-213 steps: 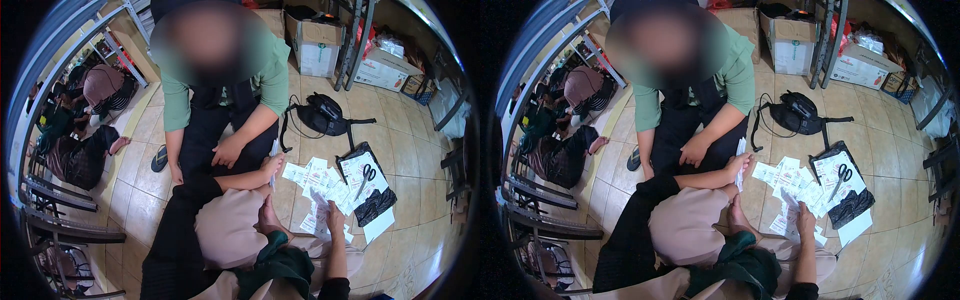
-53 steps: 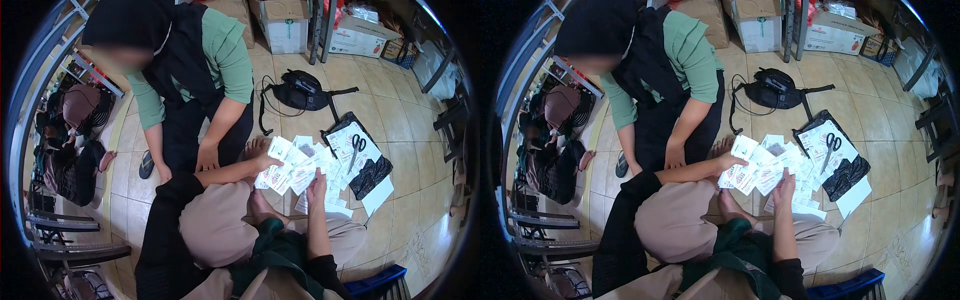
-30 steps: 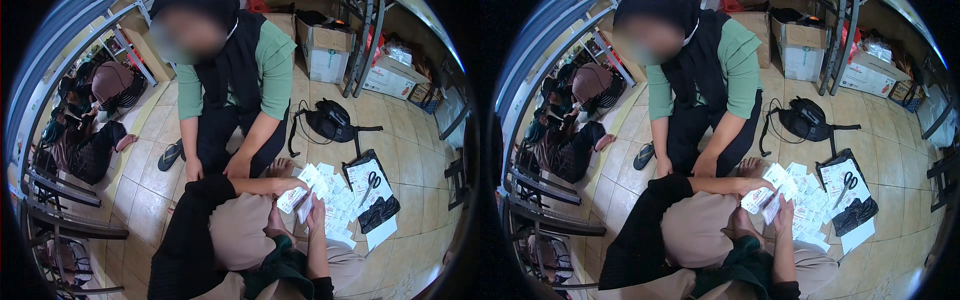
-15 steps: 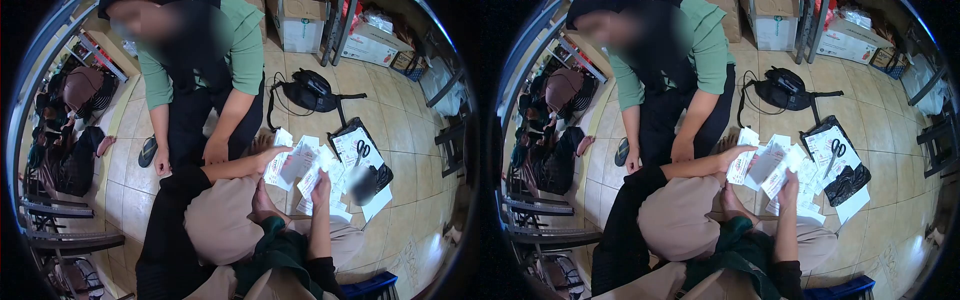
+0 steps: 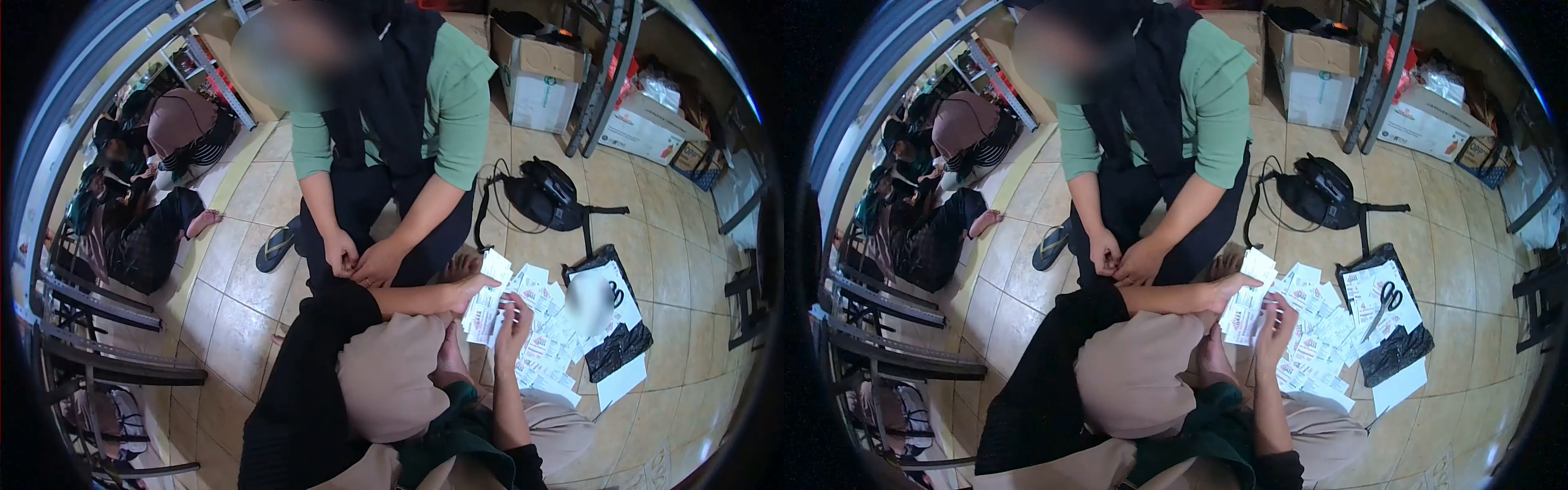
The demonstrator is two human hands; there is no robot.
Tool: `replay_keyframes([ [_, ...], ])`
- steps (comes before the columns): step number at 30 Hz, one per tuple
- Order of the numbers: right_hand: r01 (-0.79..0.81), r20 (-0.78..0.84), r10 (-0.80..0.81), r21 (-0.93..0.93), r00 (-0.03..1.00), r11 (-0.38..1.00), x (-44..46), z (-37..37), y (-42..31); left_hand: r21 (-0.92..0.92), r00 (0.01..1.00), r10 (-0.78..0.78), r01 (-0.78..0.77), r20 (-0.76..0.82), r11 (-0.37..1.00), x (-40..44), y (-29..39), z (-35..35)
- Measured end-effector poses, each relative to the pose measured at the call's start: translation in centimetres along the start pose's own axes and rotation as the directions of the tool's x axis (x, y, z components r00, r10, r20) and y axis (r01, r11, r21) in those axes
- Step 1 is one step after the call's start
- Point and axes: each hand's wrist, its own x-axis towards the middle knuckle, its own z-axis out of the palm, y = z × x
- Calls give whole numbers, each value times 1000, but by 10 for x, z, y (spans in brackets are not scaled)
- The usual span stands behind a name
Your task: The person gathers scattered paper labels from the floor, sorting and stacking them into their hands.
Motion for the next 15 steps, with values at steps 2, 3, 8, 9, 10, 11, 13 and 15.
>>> replay_keyframes([
  [2, 7, -107, -16, -86, 994, 996, 6, -10, 11, -179, 995, 96, -96, -10, 979, -2, 4, 5],
  [3, 20, -121, -34, -111, 992, 994, 10, -16, 14, -132, 998, 41, -34, 55, 991, -5, 6, 1],
  [8, 137, 14, -136, -146, 991, 980, 45, -35, 18, 17, 979, -137, 136, 153, 991, -39, 2, -8],
  [9, 120, 87, -110, -121, 990, 985, 52, -35, 19, 1, 987, -107, 108, 123, 994, -51, 4, -17],
  [10, 11, 167, -4, -39, 986, 999, 57, -34, 19, -14, 993, -76, 77, 90, 997, -64, 6, -27],
  [11, -60, 267, 64, -26, 961, 998, 55, -33, 20, -28, 998, -42, 44, 53, 999, -80, 7, -38],
  [13, -182, 423, 177, -29, 889, 983, 50, -34, 16, -44, 999, 24, -25, -33, 999, -118, 12, -60],
  [15, -189, 395, 223, -123, 891, 974, 43, -32, 8, -70, 992, 67, -75, -111, 995, -150, 5, -80],
])
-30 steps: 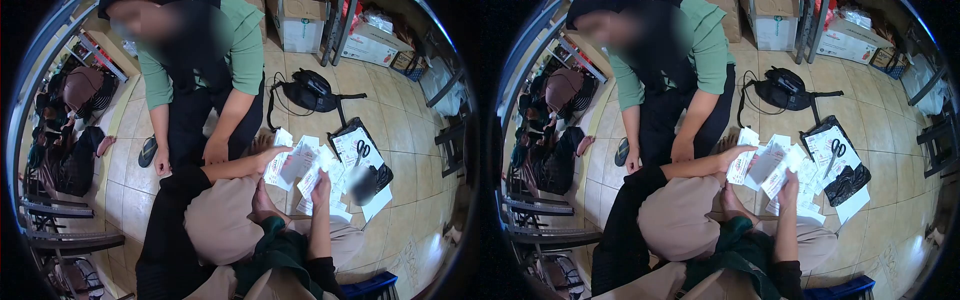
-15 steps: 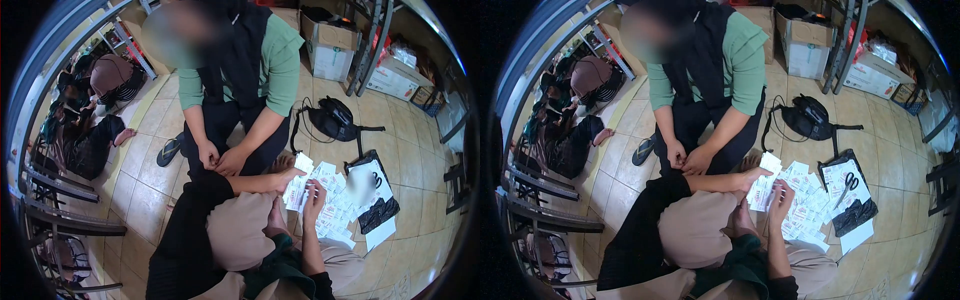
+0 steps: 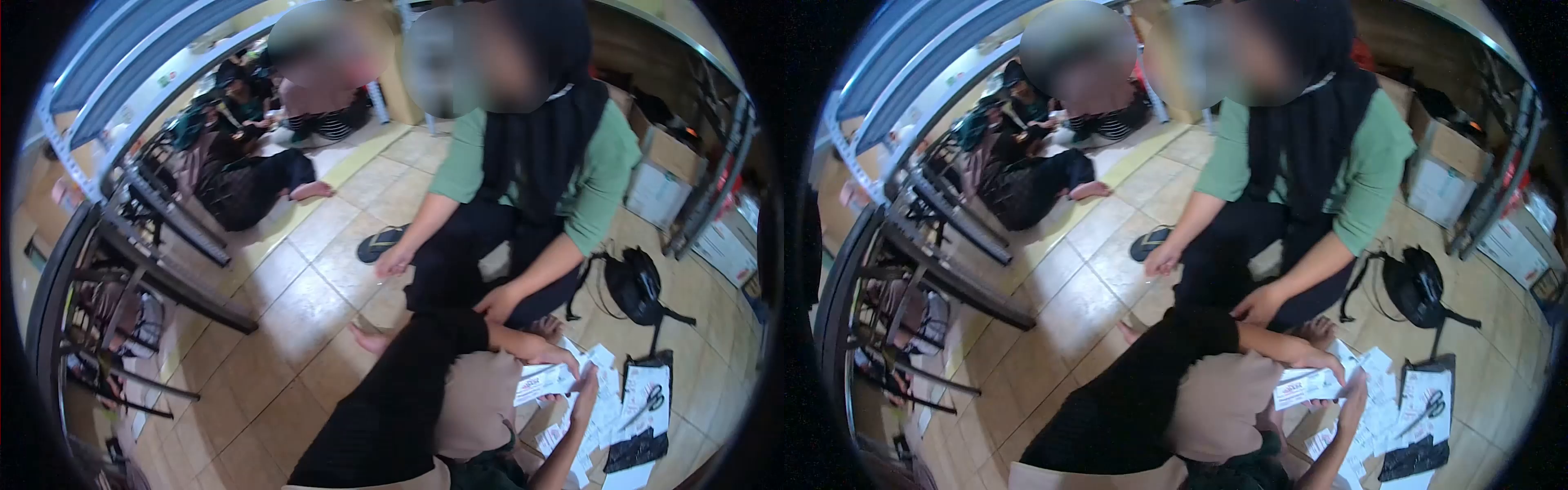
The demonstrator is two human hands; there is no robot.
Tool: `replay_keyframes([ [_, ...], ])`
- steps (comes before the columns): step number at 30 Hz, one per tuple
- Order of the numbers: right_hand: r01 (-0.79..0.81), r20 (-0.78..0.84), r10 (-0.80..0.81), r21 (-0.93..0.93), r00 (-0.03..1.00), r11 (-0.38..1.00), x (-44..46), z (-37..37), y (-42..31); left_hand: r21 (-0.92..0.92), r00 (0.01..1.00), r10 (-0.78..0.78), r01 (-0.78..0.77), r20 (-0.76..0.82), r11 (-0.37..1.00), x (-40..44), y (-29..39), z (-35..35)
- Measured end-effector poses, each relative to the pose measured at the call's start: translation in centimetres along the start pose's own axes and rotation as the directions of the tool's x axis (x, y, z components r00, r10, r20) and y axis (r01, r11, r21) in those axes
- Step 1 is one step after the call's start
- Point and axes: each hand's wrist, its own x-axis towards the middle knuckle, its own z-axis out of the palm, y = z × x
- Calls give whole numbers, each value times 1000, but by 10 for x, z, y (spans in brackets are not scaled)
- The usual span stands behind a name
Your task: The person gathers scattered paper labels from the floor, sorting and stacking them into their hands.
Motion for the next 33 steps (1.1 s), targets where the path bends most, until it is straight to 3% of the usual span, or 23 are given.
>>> replay_keyframes([
  [1, -45, 46, 45, 0, 998, 999, -6, 5, -29, -16, 1000, 14, -14, -26, 1000, -8, -4, -8],
  [3, 164, -99, -169, -57, 981, 985, -8, 19, -24, -36, 998, 31, -33, -53, 999, -16, -11, -17],
  [4, 166, -90, -170, -56, 981, 985, -10, 17, -23, -39, 997, 38, -40, -61, 998, -16, -12, -20],
  [6, -109, 100, 113, -47, 989, 993, -16, 9, -21, -39, 996, 47, -50, -70, 998, -17, -11, -23],
  [7, -109, 104, 113, -51, 988, 993, -12, 5, -10, -42, 996, 51, -54, -73, 998, -17, -12, -24],
  [9, -80, -21, 86, 188, 996, 979, 3, 3, 1, -47, 995, 62, -66, -77, 997, -18, -13, -25],
  [11, -119, -54, 132, 196, 990, 973, 10, -5, 27, -62, 994, 69, -74, -85, 995, -20, -19, -25],
  [13, 12, -84, -41, -318, 996, 948, 33, -19, 126, -75, 992, 77, -85, -102, 994, -28, -23, -27],
  [14, 229, -32, -372, -739, 928, 634, 41, -23, 177, -83, 990, 82, -91, -110, 992, -32, -26, -27],
  [15, 238, -19, -372, -737, 928, 632, 41, -15, 170, -90, 989, 88, -99, -119, 991, -33, -28, -30],
  [16, 33, -223, -64, -140, 973, 990, 42, -4, 163, -99, 987, 93, -107, -130, 989, -35, -31, -32],
  [17, -177, -175, 314, 536, 933, 826, 43, 2, 164, -108, 985, 97, -113, -140, 988, -37, -34, -35],
  [18, 135, -217, -223, -361, 950, 923, 41, 2, 172, -114, 983, 100, -118, -151, 986, -40, -37, -37],
  [19, 136, -208, -221, -360, 953, 923, 41, 0, 176, -118, 982, 103, -123, -160, 985, -41, -38, -39],
  [21, 54, -138, -246, -767, 959, 640, 23, 10, 117, -119, 979, 108, -130, -172, 984, -42, -38, -42],
  [23, 15, -159, -190, -728, 969, 685, 29, 7, 117, -119, 978, 114, -136, -178, 984, -41, -37, -44],
  [25, 122, -92, -239, -654, 967, 746, 33, -2, 119, -120, 978, 113, -135, -177, 984, -36, -39, -45],
  [33, 56, 0, -75, -663, 997, 746, 48, -11, 104, -83, 980, 111, -126, -164, 989, -14, -34, -39],
])
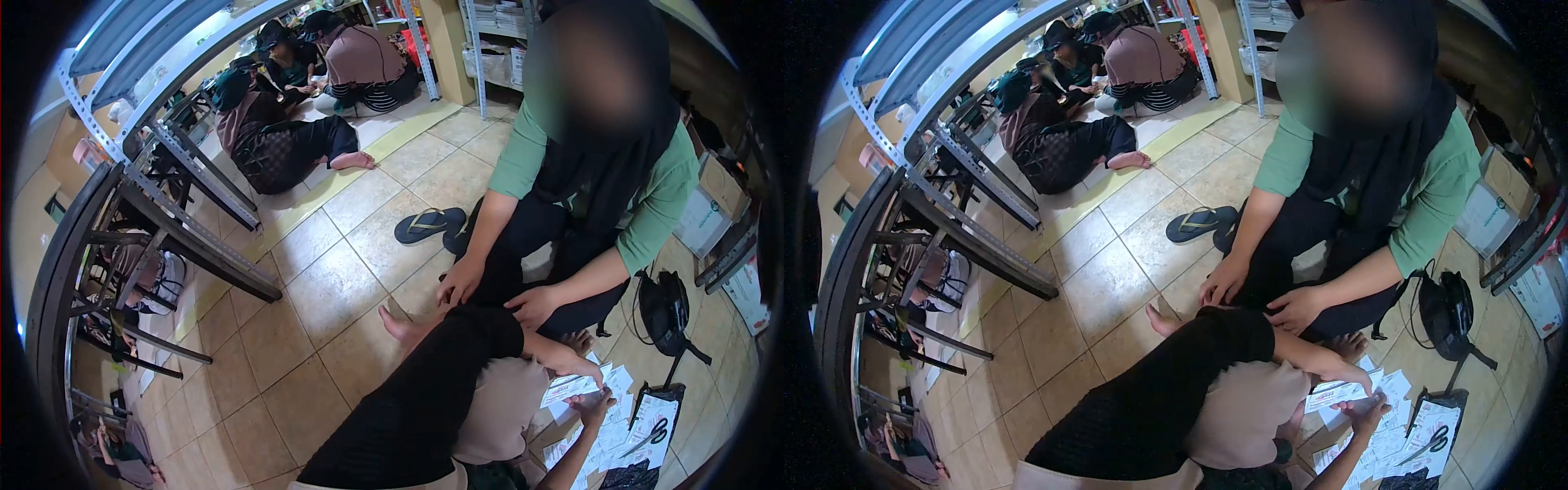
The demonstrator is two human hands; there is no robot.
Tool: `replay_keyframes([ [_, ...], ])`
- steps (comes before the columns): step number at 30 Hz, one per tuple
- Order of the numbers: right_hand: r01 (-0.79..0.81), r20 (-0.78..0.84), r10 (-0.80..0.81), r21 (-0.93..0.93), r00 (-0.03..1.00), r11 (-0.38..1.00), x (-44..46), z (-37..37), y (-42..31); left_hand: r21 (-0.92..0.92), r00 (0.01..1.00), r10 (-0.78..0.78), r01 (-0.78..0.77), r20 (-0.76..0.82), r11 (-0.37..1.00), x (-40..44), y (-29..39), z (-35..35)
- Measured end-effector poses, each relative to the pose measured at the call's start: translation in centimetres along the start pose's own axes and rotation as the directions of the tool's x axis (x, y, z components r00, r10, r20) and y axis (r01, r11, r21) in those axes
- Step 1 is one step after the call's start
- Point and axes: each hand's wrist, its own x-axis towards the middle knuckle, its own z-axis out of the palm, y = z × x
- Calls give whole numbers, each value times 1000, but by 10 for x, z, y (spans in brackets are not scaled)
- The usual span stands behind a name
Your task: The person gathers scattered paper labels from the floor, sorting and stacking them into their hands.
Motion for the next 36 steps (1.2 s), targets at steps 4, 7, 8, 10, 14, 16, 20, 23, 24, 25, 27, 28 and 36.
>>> replay_keyframes([
  [4, 21, -46, -23, -34, 999, 999, 2, 3, 7, 38, 1000, -3, 3, 13, 999, 12, 7, 12],
  [7, 19, -65, -22, -55, 998, 998, 2, 2, 3, 66, 1000, -7, 6, 21, 998, 19, 11, 21],
  [8, 37, -72, -41, -65, 997, 997, 3, 2, 4, 78, 1000, -9, 7, 28, 997, 22, 12, 26],
  [10, 85, -83, -87, -21, 993, 996, 5, 4, 12, 106, 998, -16, 10, 55, 994, 30, 16, 42],
  [14, 90, -71, -95, -73, 993, 993, 10, 10, 26, 172, 992, -47, 27, 115, 985, 51, 22, 77],
  [16, 96, -85, -102, -70, 991, 993, 9, 5, 19, 196, 990, -58, 32, 129, 980, 61, 21, 88],
  [20, 32, -103, -35, -35, 994, 999, 5, -6, 8, 224, 985, -75, 39, 157, 974, 77, 16, 107],
  [23, 111, -41, -104, 278, 994, 954, 5, -4, 12, 246, 979, -94, 47, 180, 968, 90, 11, 119],
  [24, 110, -106, -76, 358, 991, 927, -1, -11, 2, 258, 975, -110, 57, 194, 965, 97, 5, 126],
  [25, 56, -105, -2, 508, 994, 859, -7, -18, -10, 271, 968, -136, 75, 213, 960, 105, -3, 135],
  [27, 4, -114, 99, 678, 989, 735, -20, -36, -31, 228, 963, -132, 77, 237, 971, 144, -28, 144],
  [28, 7, -131, 123, 709, 984, 705, -27, -44, -42, 168, 967, -97, 58, 236, 984, 138, -24, 142],
  [36, 12, -100, 100, 765, 990, 644, -66, -56, -154, 262, 929, -228, 152, 292, 953, 111, -8, 162],
])
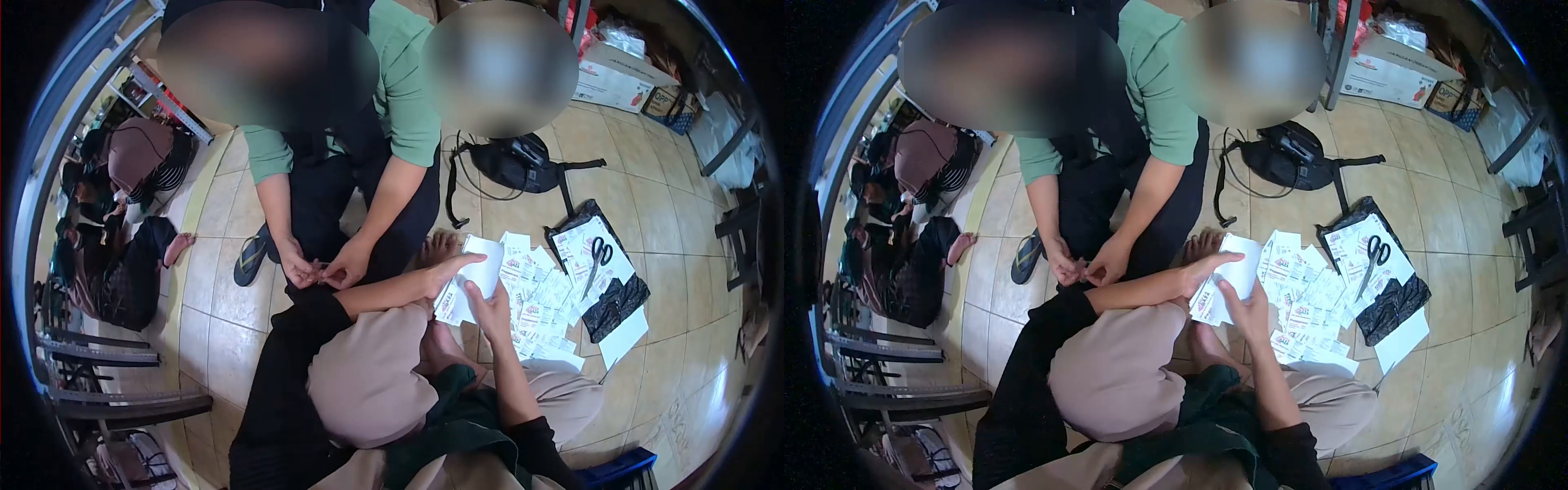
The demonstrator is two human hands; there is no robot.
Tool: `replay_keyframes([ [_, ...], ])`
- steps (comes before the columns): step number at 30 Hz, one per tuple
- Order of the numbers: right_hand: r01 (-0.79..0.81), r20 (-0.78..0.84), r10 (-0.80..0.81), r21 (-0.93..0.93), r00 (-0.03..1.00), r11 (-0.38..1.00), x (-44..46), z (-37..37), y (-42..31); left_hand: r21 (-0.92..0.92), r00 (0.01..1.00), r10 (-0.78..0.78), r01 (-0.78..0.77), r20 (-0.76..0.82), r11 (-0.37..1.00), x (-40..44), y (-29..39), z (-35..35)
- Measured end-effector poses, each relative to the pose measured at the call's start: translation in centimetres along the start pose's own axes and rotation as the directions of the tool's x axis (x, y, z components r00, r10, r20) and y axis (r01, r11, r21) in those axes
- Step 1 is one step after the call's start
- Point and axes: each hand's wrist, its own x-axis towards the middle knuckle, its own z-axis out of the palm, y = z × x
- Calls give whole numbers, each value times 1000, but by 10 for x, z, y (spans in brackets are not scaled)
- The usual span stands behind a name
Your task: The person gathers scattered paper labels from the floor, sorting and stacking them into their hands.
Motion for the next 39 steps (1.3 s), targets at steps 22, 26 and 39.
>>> replay_keyframes([
  [22, -32, 185, -4, 194, 983, 981, -10, 6, -3, -387, 897, 159, 14, 413, 922, -7, 4, -12],
  [26, -3, 56, -3, 111, 998, 994, -2, -14, -15, -368, 991, 108, -70, 85, 927, 3, 1, -12],
  [39, 190, -81, -229, -335, 970, 923, 10, -27, 27, 464, 999, -7, 30, -51, 885, -49, 18, 37],
])
